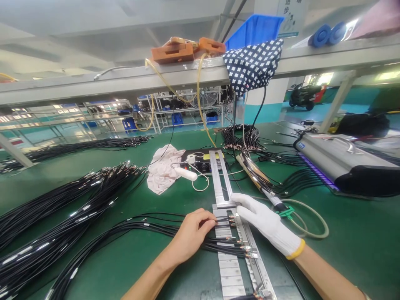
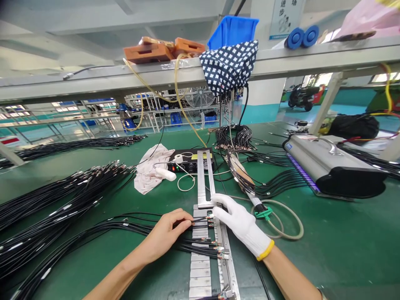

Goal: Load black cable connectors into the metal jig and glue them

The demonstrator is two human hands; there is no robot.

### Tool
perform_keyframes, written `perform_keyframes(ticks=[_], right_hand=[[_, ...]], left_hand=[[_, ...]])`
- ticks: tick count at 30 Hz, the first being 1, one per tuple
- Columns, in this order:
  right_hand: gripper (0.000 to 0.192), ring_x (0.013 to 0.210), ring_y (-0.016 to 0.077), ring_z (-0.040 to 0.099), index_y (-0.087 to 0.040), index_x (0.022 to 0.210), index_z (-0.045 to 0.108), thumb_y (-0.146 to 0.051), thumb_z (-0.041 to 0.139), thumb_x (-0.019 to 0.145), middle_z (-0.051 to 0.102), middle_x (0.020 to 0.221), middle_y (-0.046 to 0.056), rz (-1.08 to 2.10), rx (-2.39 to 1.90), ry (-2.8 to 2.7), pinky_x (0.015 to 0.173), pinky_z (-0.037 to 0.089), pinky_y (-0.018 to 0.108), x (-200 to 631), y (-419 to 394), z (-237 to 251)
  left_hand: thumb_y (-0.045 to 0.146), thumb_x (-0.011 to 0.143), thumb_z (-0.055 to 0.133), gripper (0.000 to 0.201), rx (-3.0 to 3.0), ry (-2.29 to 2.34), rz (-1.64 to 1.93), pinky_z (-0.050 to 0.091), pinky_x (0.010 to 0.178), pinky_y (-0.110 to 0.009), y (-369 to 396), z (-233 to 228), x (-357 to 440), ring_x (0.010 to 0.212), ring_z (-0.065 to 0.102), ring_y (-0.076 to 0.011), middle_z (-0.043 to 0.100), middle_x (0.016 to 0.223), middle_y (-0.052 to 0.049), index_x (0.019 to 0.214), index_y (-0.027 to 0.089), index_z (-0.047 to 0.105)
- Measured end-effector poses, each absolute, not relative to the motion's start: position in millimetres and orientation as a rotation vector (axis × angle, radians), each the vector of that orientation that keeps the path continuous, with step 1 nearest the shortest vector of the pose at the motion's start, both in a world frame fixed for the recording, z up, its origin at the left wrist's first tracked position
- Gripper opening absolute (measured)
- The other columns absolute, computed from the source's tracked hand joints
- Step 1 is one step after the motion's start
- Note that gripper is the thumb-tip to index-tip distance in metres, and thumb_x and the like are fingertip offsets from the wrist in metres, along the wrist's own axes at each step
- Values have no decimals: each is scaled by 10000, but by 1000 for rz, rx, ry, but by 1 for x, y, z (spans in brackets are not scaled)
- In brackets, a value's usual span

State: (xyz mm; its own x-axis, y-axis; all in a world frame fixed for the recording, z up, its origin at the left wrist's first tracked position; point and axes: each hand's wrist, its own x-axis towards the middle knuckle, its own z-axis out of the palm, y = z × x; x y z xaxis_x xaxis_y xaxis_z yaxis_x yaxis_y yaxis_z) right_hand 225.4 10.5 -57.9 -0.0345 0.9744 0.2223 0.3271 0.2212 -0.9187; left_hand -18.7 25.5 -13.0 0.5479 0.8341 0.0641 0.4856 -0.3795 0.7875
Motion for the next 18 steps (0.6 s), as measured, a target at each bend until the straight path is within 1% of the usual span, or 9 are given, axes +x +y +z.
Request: perform_keyframes(ticks=[6,11,14,18], right_hand=[[404,1237,283,599,-244,1145,686,-512,603,855,687,1289,79,837,-1237,-1548,1126,424,491,223,9,-56],[445,1257,284,586,-235,1187,666,-517,594,851,672,1316,86,861,-1270,-1517,1147,400,494,223,8,-55],[423,1265,285,581,-233,1182,672,-493,601,856,672,1319,84,854,-1286,-1519,1155,388,498,224,6,-53],[401,1241,281,599,-233,1168,678,-472,617,852,689,1292,83,854,-1263,-1516,1141,409,493,223,5,-51]], left_hand=[[288,931,512,215,2031,1043,623,403,788,-269,25,-14,-17,838,587,-179,628,877,-14,852,200,691],[259,913,519,187,2019,1024,634,411,806,-269,24,-15,-17,864,597,-181,641,909,-18,879,200,694],[267,907,528,180,2002,1017,640,414,822,-269,25,-15,-17,879,601,-182,644,913,-17,876,202,692],[287,902,538,181,1969,1008,640,421,835,-275,28,-15,-17,888,607,-186,645,920,-20,884,202,697]])
